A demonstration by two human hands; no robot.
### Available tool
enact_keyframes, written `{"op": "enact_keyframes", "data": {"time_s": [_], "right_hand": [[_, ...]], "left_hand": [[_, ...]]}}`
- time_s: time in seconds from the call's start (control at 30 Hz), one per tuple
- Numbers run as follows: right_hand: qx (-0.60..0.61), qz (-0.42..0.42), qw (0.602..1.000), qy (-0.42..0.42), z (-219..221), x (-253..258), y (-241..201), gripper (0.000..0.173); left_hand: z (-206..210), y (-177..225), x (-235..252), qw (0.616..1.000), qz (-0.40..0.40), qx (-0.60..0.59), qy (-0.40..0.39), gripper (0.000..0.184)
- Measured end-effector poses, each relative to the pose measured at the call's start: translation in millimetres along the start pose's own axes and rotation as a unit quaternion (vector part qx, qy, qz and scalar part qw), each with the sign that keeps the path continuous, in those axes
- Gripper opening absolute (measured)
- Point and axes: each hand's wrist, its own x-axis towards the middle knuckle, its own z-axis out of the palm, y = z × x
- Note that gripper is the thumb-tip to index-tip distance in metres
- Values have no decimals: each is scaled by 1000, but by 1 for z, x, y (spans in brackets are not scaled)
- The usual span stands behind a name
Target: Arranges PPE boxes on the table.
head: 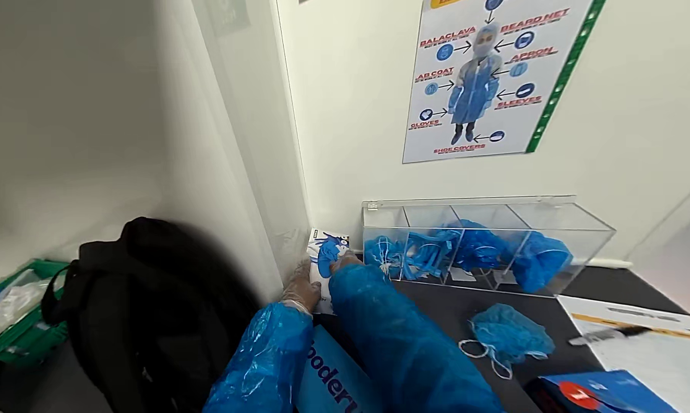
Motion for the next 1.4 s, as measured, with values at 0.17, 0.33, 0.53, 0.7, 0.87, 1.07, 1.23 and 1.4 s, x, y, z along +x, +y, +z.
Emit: {"op": "enact_keyframes", "data": {"time_s": [0.17,0.33,0.53,0.7,0.87,1.07,1.23,1.4], "right_hand": [[118,-112,984,76,1,-5,38,70],[4,-202,979,-1,34,-45,56,80],[15,-223,974,-25,20,-44,51,65],[78,-241,967,40,-53,-133,163,79],[-48,13,976,210,-98,-219,347,122],[8,188,976,104,-81,-248,396,103],[82,146,978,121,-74,-253,394,53],[14,197,979,46,-90,-259,379,50]], "left_hand": [[5,-6,-7,994,-11,91,-65,87],[8,6,-7,985,-38,138,-96,62],[6,2,-23,995,-13,88,-54,55],[-11,-15,-70,988,107,5,-110,48],[-38,-38,-114,967,144,1,-212,52],[-73,-26,-168,975,162,31,-150,50],[-106,-78,-237,984,154,-8,-85,56],[-88,-178,-323,983,96,-152,-36,57]]}}
